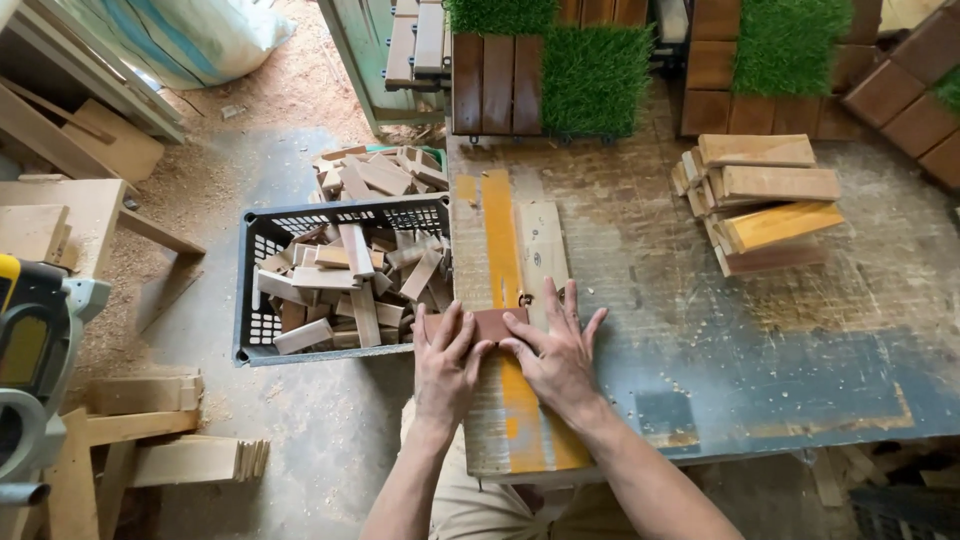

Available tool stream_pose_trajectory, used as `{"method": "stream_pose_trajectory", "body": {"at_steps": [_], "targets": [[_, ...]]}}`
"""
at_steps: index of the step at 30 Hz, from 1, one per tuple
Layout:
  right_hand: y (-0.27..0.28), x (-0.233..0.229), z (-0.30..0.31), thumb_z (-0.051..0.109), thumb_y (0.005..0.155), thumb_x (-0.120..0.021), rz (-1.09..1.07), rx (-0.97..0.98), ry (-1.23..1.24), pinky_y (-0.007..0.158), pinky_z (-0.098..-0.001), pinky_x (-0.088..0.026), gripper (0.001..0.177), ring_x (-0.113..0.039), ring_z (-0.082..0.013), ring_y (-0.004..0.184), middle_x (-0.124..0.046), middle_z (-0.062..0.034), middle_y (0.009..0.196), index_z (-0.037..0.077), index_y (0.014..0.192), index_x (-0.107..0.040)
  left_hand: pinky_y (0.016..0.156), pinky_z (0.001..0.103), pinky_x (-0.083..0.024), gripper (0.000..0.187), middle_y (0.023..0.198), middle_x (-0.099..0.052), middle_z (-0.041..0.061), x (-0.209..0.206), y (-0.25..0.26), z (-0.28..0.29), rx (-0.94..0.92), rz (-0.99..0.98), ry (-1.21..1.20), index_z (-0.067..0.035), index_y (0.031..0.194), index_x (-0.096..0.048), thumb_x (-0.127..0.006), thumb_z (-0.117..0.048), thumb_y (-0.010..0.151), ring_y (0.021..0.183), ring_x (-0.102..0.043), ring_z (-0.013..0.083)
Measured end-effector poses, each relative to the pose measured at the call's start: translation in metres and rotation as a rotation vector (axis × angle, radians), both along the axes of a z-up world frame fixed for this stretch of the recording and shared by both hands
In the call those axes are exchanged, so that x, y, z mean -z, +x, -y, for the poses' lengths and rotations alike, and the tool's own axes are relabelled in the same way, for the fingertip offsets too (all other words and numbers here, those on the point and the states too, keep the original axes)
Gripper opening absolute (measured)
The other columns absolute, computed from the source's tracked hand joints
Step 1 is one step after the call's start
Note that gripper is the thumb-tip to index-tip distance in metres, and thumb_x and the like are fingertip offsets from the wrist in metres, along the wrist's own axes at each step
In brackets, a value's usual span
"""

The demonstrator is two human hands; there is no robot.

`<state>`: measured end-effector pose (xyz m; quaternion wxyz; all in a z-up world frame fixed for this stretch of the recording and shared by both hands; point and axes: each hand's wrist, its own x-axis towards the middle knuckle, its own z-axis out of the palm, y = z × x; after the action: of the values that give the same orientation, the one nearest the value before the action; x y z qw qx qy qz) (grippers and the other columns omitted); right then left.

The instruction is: The person picks up small rectangular wooden blocks from a black plastic crate and places them onto a workbench. They arrange the blocks into neat stacks on the table surface, handling them one by one.

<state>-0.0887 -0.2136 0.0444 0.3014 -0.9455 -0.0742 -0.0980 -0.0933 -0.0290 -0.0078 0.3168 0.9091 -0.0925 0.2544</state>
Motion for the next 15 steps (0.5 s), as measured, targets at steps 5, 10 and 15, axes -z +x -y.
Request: {"method": "stream_pose_trajectory", "body": {"at_steps": [5, 10, 15], "targets": [[0.022, 0.003, -0.001, 0.053, 0.089, -0.070, 0.015, 0.002, -0.028, 0.107, -0.0839, 0.004, 0.035, -0.014, -0.0428, 0.156, -0.035, -0.0145, 0.165, 0.033, 0.117, -0.078, 0.120, 0.063, -0.030, 0.046, 0.137, -0.067, 0.010, 0.000, 0.023, -0.002, 0.032, 0.014, -0.030, -0.011, 0.125, -0.074, -0.077, -0.041, 0.090, 0.139, -0.044, 0.0529], [0.034, 0.001, 0.000, 0.053, 0.090, -0.069, -0.020, -0.013, -0.097, 0.106, -0.0855, 0.003, 0.035, -0.016, -0.0420, 0.156, -0.038, -0.0132, 0.163, 0.036, 0.120, -0.076, 0.119, 0.064, -0.031, 0.048, 0.136, -0.066, 0.012, 0.000, 0.032, -0.002, 0.030, -0.012, -0.021, -0.011, 0.127, -0.073, -0.078, -0.040, 0.089, 0.139, -0.042, 0.0547], [0.047, -0.001, 0.003, 0.058, 0.089, -0.067, -0.030, -0.063, -0.205, 0.105, -0.0873, 0.002, 0.036, -0.014, -0.0405, 0.157, -0.037, -0.0092, 0.164, 0.039, 0.118, -0.076, 0.121, 0.061, -0.031, 0.048, 0.135, -0.067, 0.011, 0.003, 0.041, -0.002, 0.019, 0.005, 0.001, -0.011, 0.126, -0.073, -0.079, -0.040, 0.088, 0.138, -0.043, 0.0535]]}}
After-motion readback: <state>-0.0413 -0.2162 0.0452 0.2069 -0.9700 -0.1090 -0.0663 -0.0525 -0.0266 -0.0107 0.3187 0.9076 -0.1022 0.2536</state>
